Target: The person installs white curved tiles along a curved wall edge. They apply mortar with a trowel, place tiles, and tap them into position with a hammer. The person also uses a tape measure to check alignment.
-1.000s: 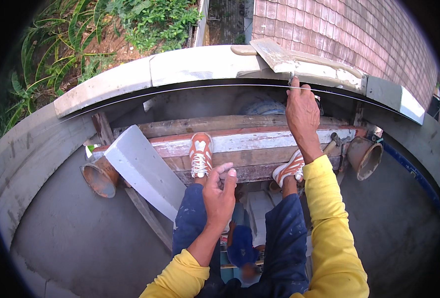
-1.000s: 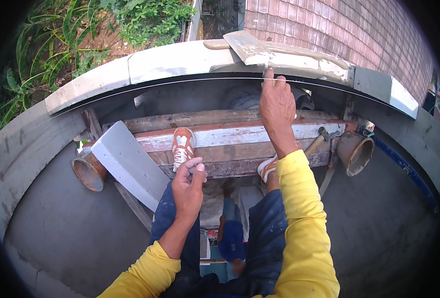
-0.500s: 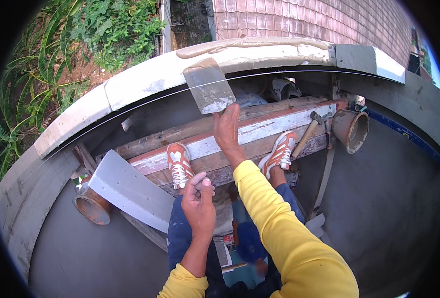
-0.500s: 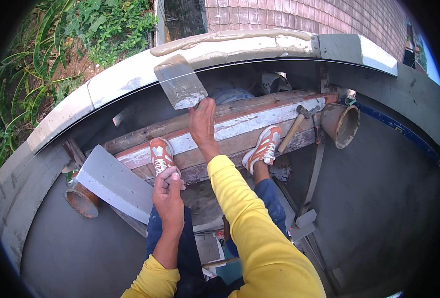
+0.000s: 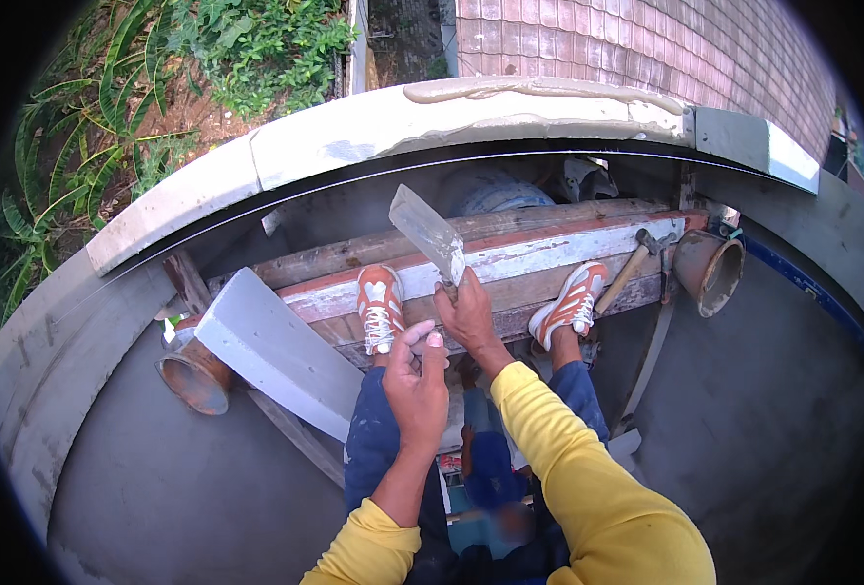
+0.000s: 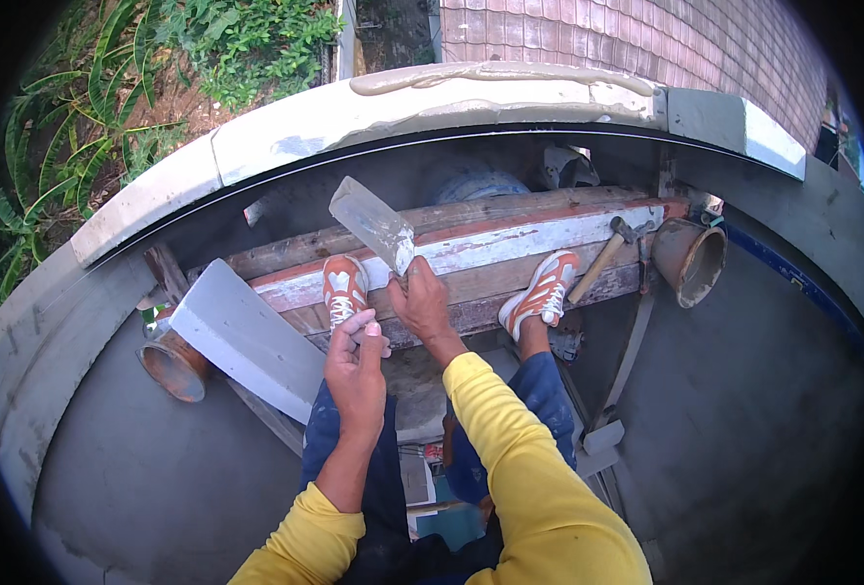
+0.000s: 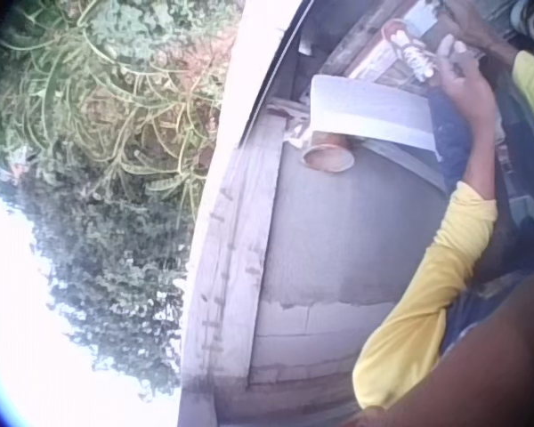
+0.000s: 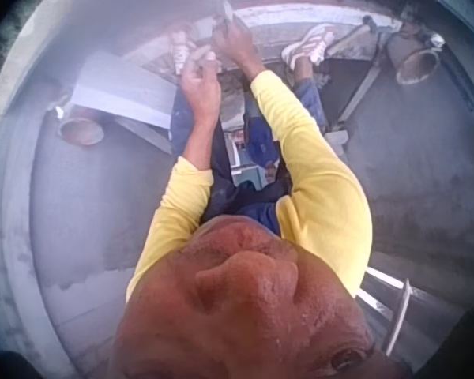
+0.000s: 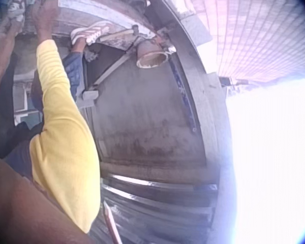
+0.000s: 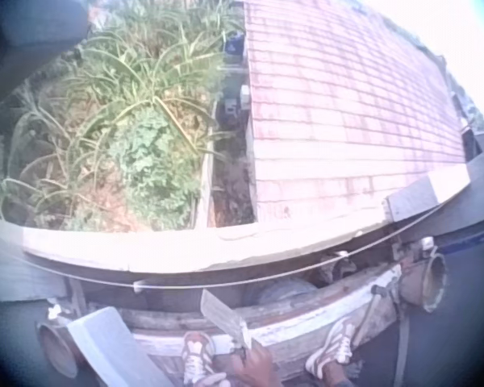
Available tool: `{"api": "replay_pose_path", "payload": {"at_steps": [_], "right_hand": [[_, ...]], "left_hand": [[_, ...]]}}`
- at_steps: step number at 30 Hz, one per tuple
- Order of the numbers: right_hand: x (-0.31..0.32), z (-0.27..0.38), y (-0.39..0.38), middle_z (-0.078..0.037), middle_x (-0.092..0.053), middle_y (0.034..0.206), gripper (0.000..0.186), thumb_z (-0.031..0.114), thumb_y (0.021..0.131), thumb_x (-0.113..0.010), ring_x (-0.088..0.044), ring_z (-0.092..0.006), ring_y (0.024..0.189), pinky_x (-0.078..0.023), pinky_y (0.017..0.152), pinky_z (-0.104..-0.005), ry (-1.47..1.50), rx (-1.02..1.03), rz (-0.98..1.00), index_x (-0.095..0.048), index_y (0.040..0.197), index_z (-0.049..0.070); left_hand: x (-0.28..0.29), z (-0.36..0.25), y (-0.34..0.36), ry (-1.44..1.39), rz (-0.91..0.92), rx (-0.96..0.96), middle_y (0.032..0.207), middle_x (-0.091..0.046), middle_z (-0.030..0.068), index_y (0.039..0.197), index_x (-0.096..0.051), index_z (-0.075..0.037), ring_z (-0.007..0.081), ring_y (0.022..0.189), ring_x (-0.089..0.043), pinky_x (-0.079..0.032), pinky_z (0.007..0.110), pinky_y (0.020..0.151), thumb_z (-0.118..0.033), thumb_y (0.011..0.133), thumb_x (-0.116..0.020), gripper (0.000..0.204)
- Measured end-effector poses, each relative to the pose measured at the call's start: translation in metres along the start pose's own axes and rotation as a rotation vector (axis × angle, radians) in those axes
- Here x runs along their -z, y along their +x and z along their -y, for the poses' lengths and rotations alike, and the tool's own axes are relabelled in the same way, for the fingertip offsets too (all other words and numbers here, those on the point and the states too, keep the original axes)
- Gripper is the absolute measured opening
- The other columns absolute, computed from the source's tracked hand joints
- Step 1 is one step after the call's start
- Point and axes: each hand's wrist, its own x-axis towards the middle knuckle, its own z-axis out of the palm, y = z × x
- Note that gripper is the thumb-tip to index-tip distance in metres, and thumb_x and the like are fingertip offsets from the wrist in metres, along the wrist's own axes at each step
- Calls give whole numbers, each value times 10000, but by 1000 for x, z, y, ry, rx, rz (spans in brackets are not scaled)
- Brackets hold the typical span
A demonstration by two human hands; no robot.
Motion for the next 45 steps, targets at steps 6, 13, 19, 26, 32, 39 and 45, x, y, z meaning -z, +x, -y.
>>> {"api": "replay_pose_path", "payload": {"at_steps": [6, 13, 19, 26, 32, 39, 45], "right_hand": [[15, 36, 85, -268, -718, 898, 289, 227, 1005, -637, -699, -482, 902, -536, 807, -529, 315, -313, 212, -649, 1139, -28], [64, 54, 40, -321, -689, 1105, 435, 332, 1073, -614, -672, -518, 1018, -514, 873, -561, -133, -255, -56, -614, 1245, -67], [164, 38, 105, -248, -688, 1143, 420, 310, 1086, -614, -679, -461, 1040, -530, 879, -525, -586, -210, -441, -661, 1262, -68], [151, 53, 115, -219, -682, 1101, 375, 299, 1080, -625, -692, -457, 961, -554, 792, -532, -670, -145, -311, -673, 1252, -31], [91, 96, 110, -192, -661, 1062, 349, 295, 1058, -663, -694, -437, 925, -559, 748, -516, -516, 17, -155, -661, 1229, -9], [75, 123, 124, -140, -641, 1029, 329, 261, 1012, -708, -678, -355, 902, -549, 744, -470, -572, 218, -119, -678, 1241, 28], [91, 114, 164, -134, -649, 1052, 349, 242, 1006, -686, -670, -311, 986, -534, 813, -453, -966, 285, -95, -671, 1294, 44]], "left_hand": [[-7, -4, -3, -11, 41, 56, 990, -652, 13, 1276, -663, 21, 87, 859, -599, -496, 255, 781, -155, 1076, -667, 267], [2, -10, 3, -44, -7, 32, 961, -645, 6, 1273, -667, 15, 85, 857, -596, -488, 252, 779, -156, 1075, -663, 262], [4, -11, 5, -84, 0, 40, 940, -639, -1, 1265, -674, 6, 83, 837, -590, -486, 250, 776, -157, 1073, -667, 252], [10, -9, 5, -102, -10, 37, 920, -641, -12, 1259, -683, -11, 80, 825, -590, -484, 250, 766, -154, 1070, -671, 237], [14, -9, 7, -114, -24, 29, 933, -659, -13, 1257, -691, -15, 64, 831, -592, -489, 238, 755, -156, 1066, -677, 238], [25, -11, 9, -137, -42, 35, 961, -686, 6, 1262, -693, -10, 64, 849, -608, -503, 239, 762, -157, 1061, -681, 249], [33, -8, 11, -143, -33, 7, 965, -693, 8, 1256, -694, -10, 67, 853, -618, -508, 240, 763, -175, 1063, -688, 254]]}}
